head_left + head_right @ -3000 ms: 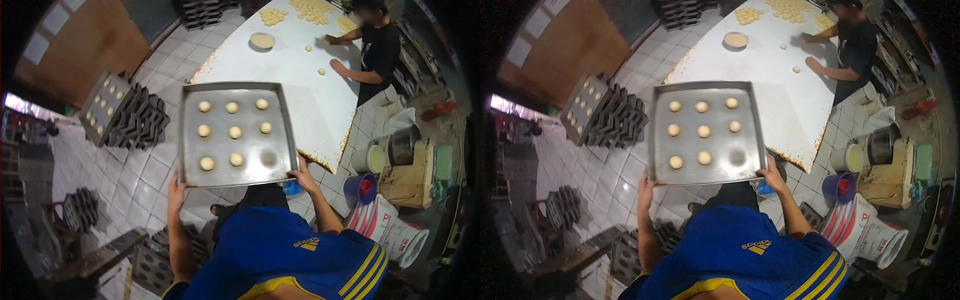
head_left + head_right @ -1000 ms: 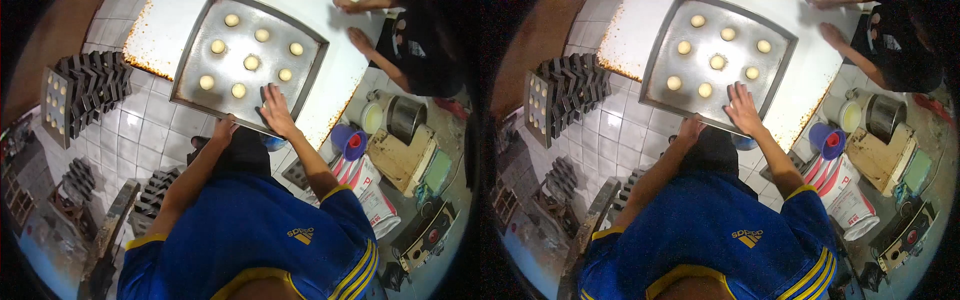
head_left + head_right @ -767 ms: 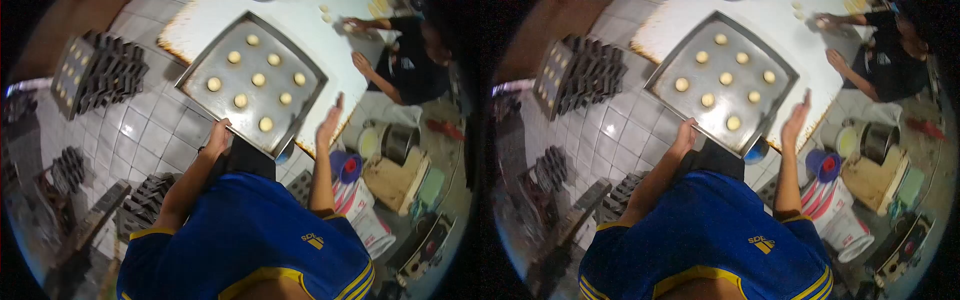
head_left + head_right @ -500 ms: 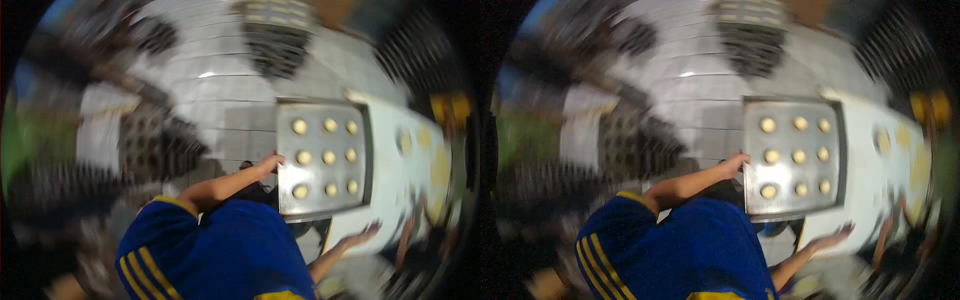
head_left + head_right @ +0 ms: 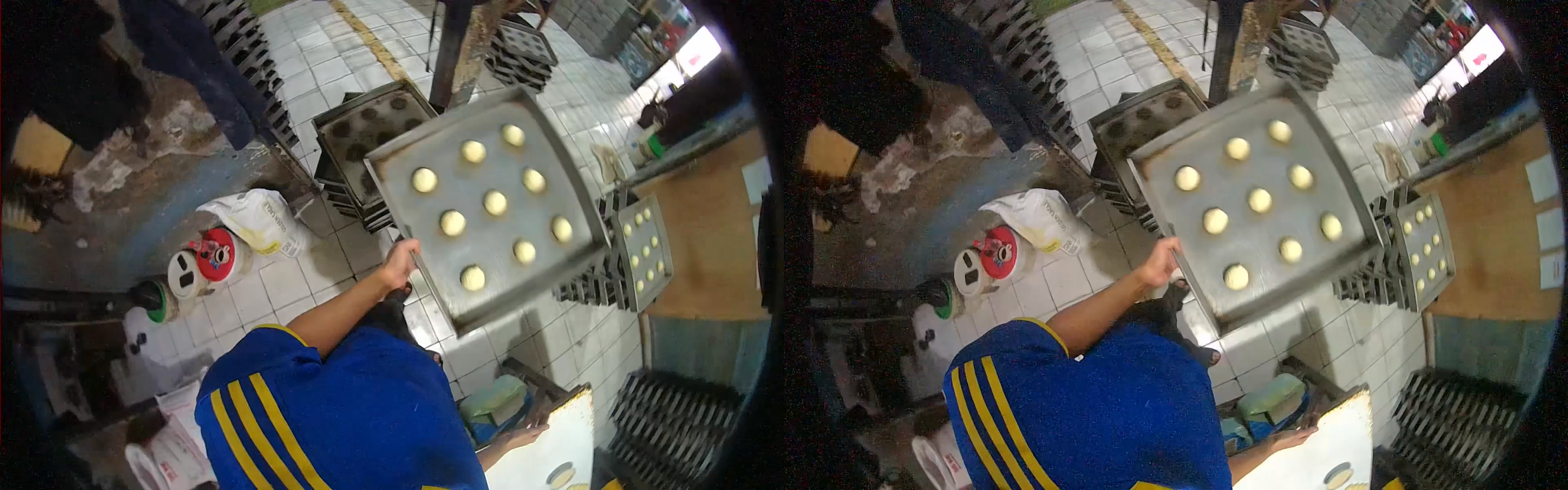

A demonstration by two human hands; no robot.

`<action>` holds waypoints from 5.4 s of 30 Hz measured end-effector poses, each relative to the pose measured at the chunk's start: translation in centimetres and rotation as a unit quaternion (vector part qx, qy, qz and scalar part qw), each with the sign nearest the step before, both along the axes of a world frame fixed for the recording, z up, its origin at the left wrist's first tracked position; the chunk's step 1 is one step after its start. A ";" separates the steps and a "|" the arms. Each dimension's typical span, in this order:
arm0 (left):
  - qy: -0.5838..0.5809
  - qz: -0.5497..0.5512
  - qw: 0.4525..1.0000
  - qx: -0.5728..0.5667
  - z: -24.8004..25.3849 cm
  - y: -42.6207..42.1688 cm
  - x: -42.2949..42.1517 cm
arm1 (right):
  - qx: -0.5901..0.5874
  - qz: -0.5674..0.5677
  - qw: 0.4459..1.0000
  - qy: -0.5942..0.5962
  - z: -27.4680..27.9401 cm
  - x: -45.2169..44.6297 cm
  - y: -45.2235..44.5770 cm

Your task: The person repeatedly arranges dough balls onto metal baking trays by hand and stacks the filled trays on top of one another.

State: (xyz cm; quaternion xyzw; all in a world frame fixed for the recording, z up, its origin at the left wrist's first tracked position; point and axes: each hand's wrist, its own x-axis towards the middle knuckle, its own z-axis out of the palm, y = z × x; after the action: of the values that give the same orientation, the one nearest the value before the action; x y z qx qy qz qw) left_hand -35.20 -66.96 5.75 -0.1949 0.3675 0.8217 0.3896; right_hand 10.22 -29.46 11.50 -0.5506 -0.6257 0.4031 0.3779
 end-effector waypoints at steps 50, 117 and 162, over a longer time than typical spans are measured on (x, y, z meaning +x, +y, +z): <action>-0.055 0.254 0.666 -0.699 -42.6 -88.8 15.6 | -0.095 0.694 0.470 -0.538 -22.9 -36.1 -48.5; 0.504 0.187 0.434 -0.723 41.7 -46.8 22.0 | -0.250 0.708 0.547 -0.369 -26.4 -49.5 -36.0; 0.123 0.360 0.636 -0.672 3.3 -92.7 17.5 | -0.158 0.728 0.411 -0.525 -15.5 -54.6 -66.4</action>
State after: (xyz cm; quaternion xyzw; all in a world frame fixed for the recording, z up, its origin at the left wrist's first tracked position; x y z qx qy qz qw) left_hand -17.72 -159.61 9.00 -0.4168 0.7635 0.4396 -0.2238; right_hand -44.40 -95.90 -3.97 -0.0423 -0.7928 0.2504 -0.5541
